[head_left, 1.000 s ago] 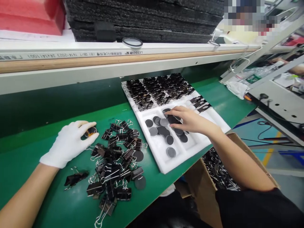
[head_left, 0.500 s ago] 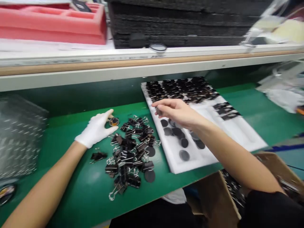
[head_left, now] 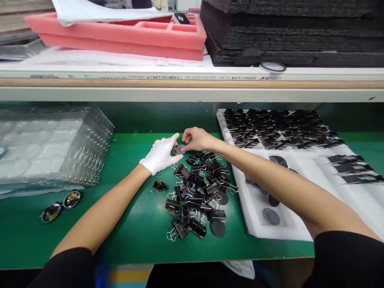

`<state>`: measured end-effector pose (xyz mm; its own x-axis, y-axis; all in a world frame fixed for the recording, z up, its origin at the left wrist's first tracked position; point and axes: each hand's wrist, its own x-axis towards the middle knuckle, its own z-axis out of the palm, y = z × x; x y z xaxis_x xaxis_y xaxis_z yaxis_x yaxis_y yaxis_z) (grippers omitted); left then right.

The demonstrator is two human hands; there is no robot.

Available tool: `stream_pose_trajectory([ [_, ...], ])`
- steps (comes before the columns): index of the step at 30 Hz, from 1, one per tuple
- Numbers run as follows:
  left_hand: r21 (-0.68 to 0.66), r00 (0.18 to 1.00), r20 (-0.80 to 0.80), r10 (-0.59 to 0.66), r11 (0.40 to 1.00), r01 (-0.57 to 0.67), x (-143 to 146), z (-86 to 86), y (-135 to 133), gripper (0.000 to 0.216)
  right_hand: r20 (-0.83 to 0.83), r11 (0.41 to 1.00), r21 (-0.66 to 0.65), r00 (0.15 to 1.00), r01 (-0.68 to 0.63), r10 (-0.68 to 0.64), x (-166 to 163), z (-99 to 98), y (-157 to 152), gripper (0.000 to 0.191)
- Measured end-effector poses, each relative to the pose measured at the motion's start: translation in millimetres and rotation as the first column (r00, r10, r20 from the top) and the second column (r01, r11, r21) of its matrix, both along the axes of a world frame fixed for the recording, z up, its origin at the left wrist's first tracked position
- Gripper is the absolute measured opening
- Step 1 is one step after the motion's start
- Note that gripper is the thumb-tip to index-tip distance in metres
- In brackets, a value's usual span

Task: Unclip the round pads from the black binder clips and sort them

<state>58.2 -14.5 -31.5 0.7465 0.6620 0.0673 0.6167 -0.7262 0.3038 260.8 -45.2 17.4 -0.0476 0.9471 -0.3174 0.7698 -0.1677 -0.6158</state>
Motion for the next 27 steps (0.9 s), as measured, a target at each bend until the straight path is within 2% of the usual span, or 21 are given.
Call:
stream_pose_trajectory([
  [4,-0.022,1.0,0.004,0.003,1.0,-0.002,0.5,-2.1,1.8,0.074,0.212,0.998,0.008,0.975,-0.065,0.061,-2.9,-2.5,2.8,0.058],
  [5,-0.022,1.0,-0.002,0.003,1.0,-0.003,0.3,-2.2,1.6,0.075,0.262,0.997,0.005,0.963,-0.073,0.069,-1.8,1.0,0.1,0.057],
  [8,-0.005,1.0,-0.023,0.004,1.0,-0.004,-0.2,-1.6,0.1,0.08,0.321,0.992,-0.011,0.939,-0.127,0.124,6.1,20.1,-17.4,0.035],
  [11,-0.003,1.0,-0.015,0.015,1.0,-0.015,0.5,-1.1,-1.0,0.085,0.388,0.966,-0.103,0.885,-0.237,0.259,14.1,39.2,-41.9,0.035],
  [14,-0.031,0.999,0.005,0.042,0.999,-0.042,3.1,-1.7,-0.6,0.082,0.469,0.928,-0.206,0.801,-0.31,0.372,12.7,44.4,-58.5,0.031],
  [16,-0.046,0.998,0.013,0.064,0.997,-0.063,4.0,-2.5,0.7,0.081,0.481,0.918,-0.206,0.782,-0.339,0.397,7.1,41.4,-60.0,0.028],
  [20,-0.08,0.996,0.032,0.088,0.993,-0.085,-1.6,-2.9,7.1,0.083,0.559,0.929,-0.123,0.749,-0.349,0.356,-2.2,37.0,-43.5,0.024],
  [23,-0.12,0.992,0.058,0.116,0.987,-0.108,-10.6,-2.9,13.9,0.088,0.574,0.934,-0.138,0.741,-0.331,0.348,-1.6,41.0,-26.0,0.025],
  [25,-0.145,0.99,0.079,0.114,0.984,-0.102,-15.3,-3.2,17.0,0.091,0.526,0.945,-0.164,0.786,-0.283,0.326,0.1,43.3,-15.4,0.04],
  [27,-0.151,0.992,0.092,0.085,0.986,-0.071,-17.4,-3.8,18.1,0.093,0.415,0.982,-0.106,0.891,-0.153,0.184,-0.8,41.1,-5.1,0.06],
])
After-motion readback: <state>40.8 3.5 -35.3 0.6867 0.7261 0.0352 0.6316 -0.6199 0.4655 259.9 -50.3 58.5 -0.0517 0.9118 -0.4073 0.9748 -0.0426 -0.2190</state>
